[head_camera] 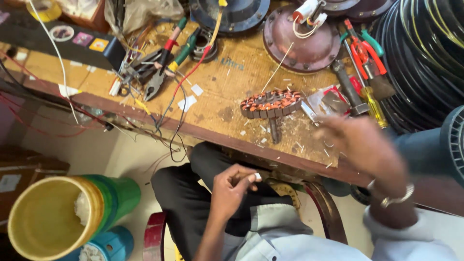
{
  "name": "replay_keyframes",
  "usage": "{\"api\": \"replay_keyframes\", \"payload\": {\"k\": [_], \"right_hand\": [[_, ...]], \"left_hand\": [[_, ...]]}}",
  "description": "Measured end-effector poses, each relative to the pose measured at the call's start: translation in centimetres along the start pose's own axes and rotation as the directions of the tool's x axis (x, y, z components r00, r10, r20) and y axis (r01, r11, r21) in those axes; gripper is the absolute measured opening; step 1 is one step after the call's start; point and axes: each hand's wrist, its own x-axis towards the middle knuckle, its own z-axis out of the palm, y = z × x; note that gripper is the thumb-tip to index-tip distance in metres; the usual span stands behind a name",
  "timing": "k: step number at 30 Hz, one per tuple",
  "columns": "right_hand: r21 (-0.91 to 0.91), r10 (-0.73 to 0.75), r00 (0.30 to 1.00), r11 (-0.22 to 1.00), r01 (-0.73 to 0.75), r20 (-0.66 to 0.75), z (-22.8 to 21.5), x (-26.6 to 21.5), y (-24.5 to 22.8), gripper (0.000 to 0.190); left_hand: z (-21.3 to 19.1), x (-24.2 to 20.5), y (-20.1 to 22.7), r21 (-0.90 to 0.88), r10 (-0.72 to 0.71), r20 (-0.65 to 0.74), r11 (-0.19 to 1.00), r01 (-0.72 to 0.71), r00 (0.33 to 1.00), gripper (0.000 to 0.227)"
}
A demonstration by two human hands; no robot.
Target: The person inserts small white insulating pieces into the slots of a circular copper-wound electrical component. They repeatedly cut small white pieces using scissors and place them into the component's slots.
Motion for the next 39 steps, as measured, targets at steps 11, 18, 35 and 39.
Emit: {"api": "replay_keyframes", "payload": {"k": [11, 18, 35, 39], "right_hand": [[0.668, -0.308, 0.949, 0.72, 0.19, 0.062, 14.7, 0.3, -5.8, 0.023], [0.66, -0.392, 0.918, 0.674, 0.332, -0.06, 13.2, 0.6, -6.8, 0.013], [0.292, -0.665, 0.674, 0.607, 0.739, -0.322, 2.1, 0.2, -7.4, 0.014], [0.268, -0.633, 0.716, 0.665, 0.697, -0.294, 2.6, 0.5, -7.0, 0.019]], "left_hand": [[-1.4, -0.9, 1.2, -0.046, 0.004, -0.247, 0.999, -0.016, 0.969, 0.004], [-1.7, -1.0, 3.4, 0.136, 0.095, -0.299, 0.989, -0.056, 0.949, 0.007], [3.0, 0.3, 8.0, -0.084, 0.268, -0.179, 0.955, -0.286, 0.947, 0.005], [2.9, 0.7, 7.7, -0.076, 0.204, -0.16, 0.973, -0.218, 0.966, 0.006]]}}
